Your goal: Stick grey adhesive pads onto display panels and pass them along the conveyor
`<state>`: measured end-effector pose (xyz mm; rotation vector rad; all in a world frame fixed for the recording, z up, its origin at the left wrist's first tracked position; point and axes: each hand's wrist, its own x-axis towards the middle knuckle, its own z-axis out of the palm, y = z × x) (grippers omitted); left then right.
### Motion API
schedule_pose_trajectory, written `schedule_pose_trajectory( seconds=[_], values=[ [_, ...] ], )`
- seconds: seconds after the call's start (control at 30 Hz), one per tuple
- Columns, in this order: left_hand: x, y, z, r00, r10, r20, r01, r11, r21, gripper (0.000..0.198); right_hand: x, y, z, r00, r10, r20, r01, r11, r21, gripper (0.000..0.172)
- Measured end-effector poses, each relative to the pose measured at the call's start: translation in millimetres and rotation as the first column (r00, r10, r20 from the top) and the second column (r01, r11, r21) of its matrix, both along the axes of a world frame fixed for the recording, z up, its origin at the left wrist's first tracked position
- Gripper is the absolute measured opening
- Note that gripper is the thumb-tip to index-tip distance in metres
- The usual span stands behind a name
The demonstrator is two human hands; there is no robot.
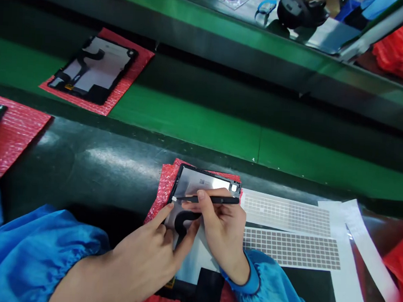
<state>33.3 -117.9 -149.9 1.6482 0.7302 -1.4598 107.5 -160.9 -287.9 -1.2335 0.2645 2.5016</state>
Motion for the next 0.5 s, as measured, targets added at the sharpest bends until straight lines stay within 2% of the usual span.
schedule_pose_trajectory(
  seconds=[0.27,0.5],
  values=[
    [14,-11,-10.9,0.996,0.088,-0.011,-0.086,0.992,0.097,0.049,5,-16,-7.2,0.998,0.063,0.030,-0.063,0.998,0.017,0.022],
    [11,-12,-13.5,0.998,0.061,-0.019,-0.059,0.995,0.082,0.048,4,-15,-9.8,0.995,0.087,0.039,-0.089,0.995,0.051,0.022]
  ],
)
